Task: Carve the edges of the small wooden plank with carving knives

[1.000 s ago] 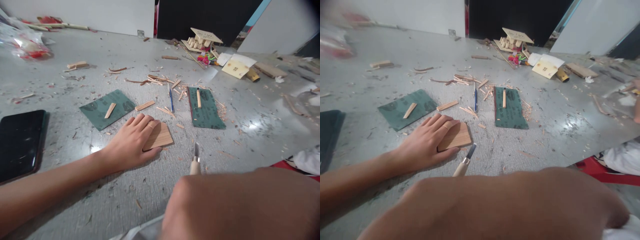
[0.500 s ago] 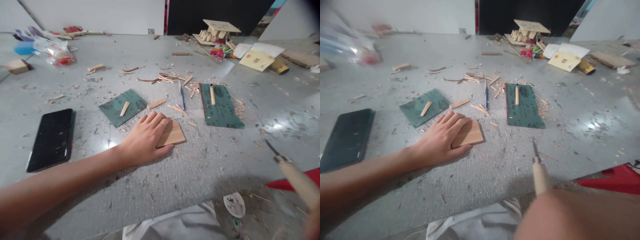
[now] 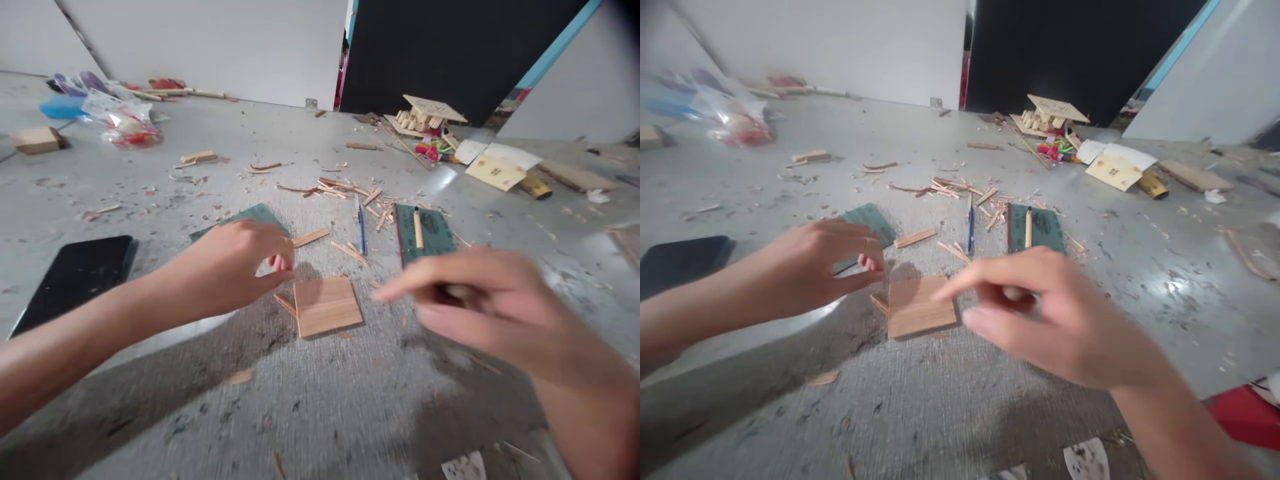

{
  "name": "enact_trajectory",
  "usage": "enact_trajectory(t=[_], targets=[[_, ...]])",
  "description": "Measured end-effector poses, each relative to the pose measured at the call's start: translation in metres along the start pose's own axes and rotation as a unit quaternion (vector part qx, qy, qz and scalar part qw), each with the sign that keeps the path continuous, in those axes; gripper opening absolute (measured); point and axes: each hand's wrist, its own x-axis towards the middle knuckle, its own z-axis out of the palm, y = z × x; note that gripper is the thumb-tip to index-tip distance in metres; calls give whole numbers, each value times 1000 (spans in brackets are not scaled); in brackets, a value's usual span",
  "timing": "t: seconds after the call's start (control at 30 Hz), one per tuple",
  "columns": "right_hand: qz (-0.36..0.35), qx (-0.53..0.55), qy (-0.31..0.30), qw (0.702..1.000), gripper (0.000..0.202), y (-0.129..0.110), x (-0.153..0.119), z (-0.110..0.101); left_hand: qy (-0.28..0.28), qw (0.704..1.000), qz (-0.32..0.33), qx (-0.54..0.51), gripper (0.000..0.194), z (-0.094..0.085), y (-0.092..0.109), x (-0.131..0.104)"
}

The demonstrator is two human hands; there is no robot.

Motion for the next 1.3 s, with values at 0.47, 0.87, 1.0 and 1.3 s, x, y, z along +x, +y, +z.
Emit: enact_trajectory(t=[0.47, 0.87, 1.0, 1.3], targets=[[12, -286, -127, 950, 90, 58, 21, 20, -195, 976, 66, -76, 18, 8, -11, -4], [-61, -1, 72, 995, 34, 61, 20, 8, 36, 997, 46, 55, 56, 32, 26, -11], [-60, 142, 128, 980, 32, 56, 17, 13, 61, 995, 65, 50, 74, 58, 42, -13], [-46, 296, 136, 944, 31, 55, 19, 18, 31, 996, 67, 48, 65, 62, 36, -11]])
